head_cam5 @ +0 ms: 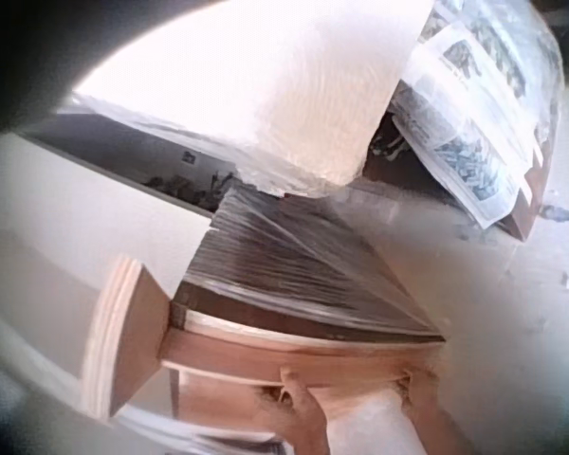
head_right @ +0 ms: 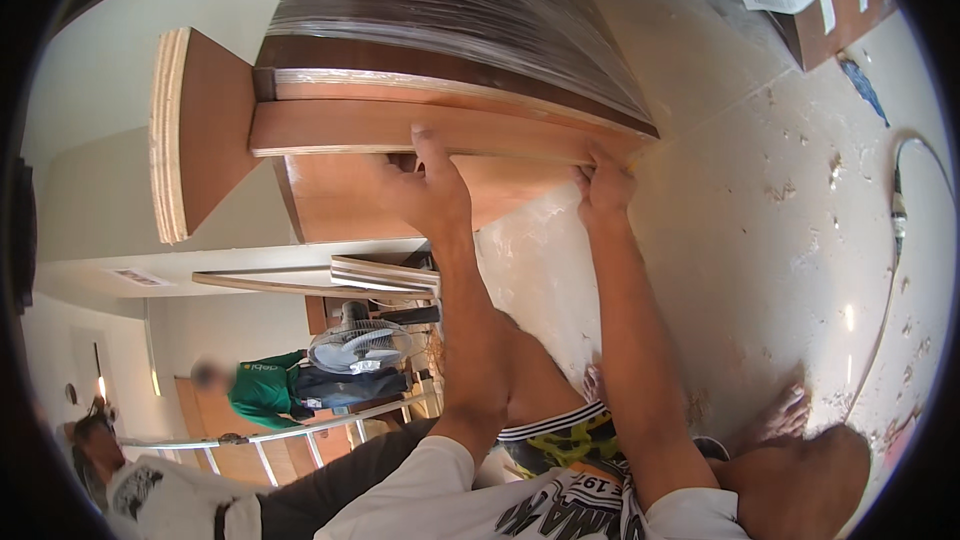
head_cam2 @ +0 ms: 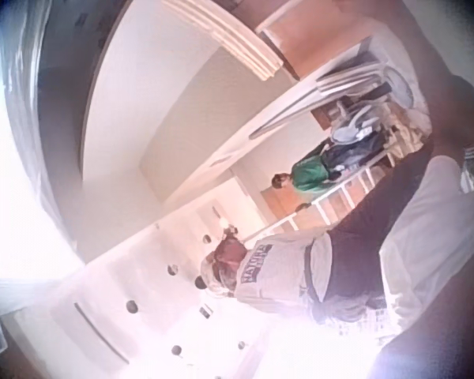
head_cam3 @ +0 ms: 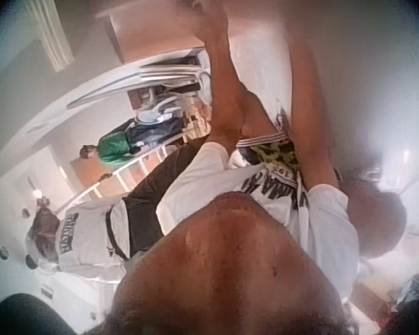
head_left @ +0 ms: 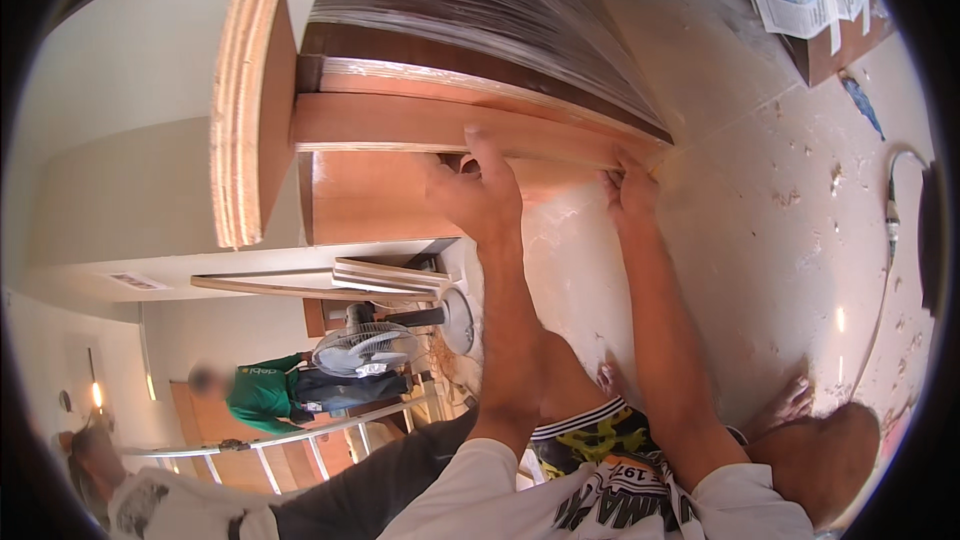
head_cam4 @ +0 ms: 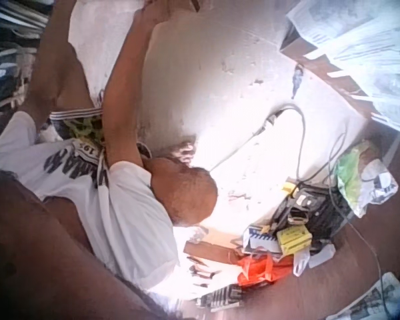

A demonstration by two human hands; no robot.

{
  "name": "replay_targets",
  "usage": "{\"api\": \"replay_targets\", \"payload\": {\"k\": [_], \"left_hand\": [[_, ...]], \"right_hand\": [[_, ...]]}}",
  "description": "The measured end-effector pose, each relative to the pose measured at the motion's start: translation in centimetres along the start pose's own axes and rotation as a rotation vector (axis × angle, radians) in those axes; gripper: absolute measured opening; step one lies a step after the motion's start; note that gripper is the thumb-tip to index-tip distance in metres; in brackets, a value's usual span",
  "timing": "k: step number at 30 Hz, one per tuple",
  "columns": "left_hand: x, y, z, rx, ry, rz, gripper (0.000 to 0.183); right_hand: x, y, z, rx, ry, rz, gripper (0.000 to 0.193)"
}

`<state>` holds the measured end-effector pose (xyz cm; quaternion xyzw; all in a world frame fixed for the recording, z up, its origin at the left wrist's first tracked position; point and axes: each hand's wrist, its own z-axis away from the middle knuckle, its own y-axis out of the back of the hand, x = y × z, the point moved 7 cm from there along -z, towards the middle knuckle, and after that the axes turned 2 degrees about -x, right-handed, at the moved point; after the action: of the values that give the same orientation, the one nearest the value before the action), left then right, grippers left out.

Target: The person sits on the floor and installs thin wooden planks into a curved wooden structure. They repeatedly pick up planks, align them with the structure, and press them into place. The person also uses a pencil to mark the planks during the process.

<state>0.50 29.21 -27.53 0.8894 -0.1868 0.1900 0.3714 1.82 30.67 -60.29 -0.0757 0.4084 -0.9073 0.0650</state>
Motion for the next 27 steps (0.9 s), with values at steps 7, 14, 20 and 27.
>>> {"api": "replay_targets", "payload": {"k": [7,14,20,27], "left_hand": [[0.1,0.1,-0.8,0.126,-0.154,-0.279,0.060],[-1.2,-1.3,-0.8,0.134,-0.288,0.020,0.055],[-2.0,-0.7,-0.7,0.114,-0.269,-0.079,0.062],[-2.6,0.1,-1.5,0.031,-0.300,-0.063,0.047]], "right_hand": [[0.7,0.2,-0.5,-0.034,0.031,-0.036,0.033],[-0.4,1.2,-1.1,0.002,0.040,-0.073,0.032],[0.2,1.5,-0.9,0.014,0.052,-0.049,0.029],[1.4,1.5,-1.6,0.009,0.042,-0.058,0.027]]}}
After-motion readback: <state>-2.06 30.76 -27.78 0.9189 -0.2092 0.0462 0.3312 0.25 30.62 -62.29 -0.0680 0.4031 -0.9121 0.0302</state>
